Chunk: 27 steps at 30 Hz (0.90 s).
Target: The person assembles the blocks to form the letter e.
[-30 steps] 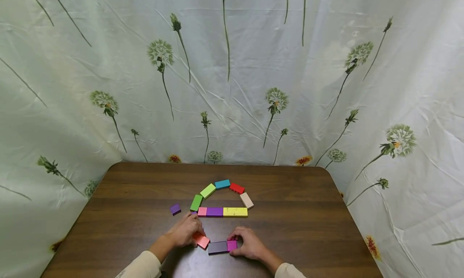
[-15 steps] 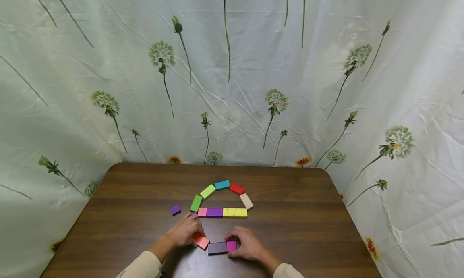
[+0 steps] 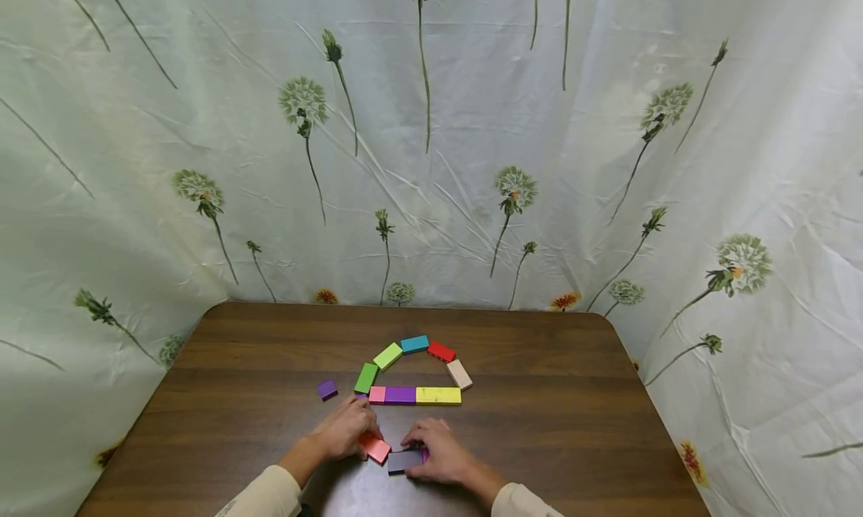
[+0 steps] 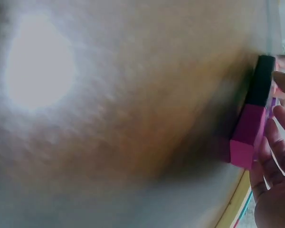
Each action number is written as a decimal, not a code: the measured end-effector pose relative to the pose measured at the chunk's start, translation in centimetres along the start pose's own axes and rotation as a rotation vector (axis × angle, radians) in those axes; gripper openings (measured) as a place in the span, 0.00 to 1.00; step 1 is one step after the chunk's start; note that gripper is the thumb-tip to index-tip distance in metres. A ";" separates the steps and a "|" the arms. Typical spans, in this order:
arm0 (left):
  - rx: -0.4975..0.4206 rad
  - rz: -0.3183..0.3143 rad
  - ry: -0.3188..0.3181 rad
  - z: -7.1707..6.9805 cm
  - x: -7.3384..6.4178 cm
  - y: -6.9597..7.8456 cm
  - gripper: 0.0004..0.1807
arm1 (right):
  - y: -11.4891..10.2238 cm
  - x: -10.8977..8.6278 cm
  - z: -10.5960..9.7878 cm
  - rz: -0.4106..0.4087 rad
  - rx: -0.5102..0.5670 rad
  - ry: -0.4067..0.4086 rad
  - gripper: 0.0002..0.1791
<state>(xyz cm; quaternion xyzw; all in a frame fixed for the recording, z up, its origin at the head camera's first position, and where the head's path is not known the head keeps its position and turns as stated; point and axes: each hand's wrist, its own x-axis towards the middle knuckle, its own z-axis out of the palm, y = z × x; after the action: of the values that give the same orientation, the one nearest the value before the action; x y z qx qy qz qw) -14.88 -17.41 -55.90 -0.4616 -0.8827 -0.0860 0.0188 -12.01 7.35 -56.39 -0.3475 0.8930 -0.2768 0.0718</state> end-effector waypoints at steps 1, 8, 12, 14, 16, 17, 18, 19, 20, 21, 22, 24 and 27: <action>-0.002 0.001 0.002 0.0 0.0 0.0 0.17 | 0.2 0.2 -0.2 0.011 0.012 0.009 0.17; -0.011 -0.024 0.000 -0.1 -0.1 0.1 0.18 | 3.0 1.6 -2.4 0.085 -0.021 0.169 0.15; -0.014 -0.024 -0.012 0.0 -0.1 0.0 0.18 | 4.9 2.4 -3.0 0.135 -0.107 0.192 0.17; -0.014 -0.023 -0.016 0.1 -0.1 0.1 0.18 | 5.5 2.7 -3.2 0.143 -0.145 0.183 0.17; -0.014 -0.024 -0.019 0.1 -0.1 0.1 0.18 | 5.9 2.9 -3.3 0.138 -0.180 0.166 0.16; -0.015 -0.025 -0.019 0.1 -0.1 0.1 0.18 | 5.9 3.0 -3.4 0.138 -0.185 0.154 0.16; -0.013 -0.025 -0.019 0.1 -0.1 0.1 0.18 | 6.0 3.1 -3.4 0.136 -0.194 0.145 0.16; -0.009 -0.022 -0.016 0.0 0.0 0.1 0.18 | 6.0 3.2 -3.5 0.136 -0.201 0.135 0.16; -0.004 -0.017 -0.015 0.1 0.0 0.1 0.18 | 6.0 3.4 -3.7 0.139 -0.209 0.122 0.16; -0.005 -0.015 -0.015 0.0 0.0 0.1 0.18 | 6.1 3.5 -3.7 0.140 -0.215 0.110 0.16; -0.001 -0.010 -0.014 0.0 0.0 0.0 0.18 | 6.0 3.6 -3.8 0.146 -0.216 0.098 0.16; 0.005 -0.002 -0.014 0.1 0.0 0.0 0.18 | 6.0 3.8 -3.9 0.158 -0.215 0.075 0.16; 0.022 0.010 -0.016 0.1 0.0 0.0 0.17 | 5.9 4.0 -4.0 0.179 -0.205 0.048 0.16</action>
<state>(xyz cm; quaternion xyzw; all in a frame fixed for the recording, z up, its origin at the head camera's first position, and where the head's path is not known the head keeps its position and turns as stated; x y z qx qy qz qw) -14.92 -17.39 -56.00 -0.4666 -0.8813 -0.0723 0.0171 -19.65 10.05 -56.02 -0.2651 0.9455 -0.1850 0.0391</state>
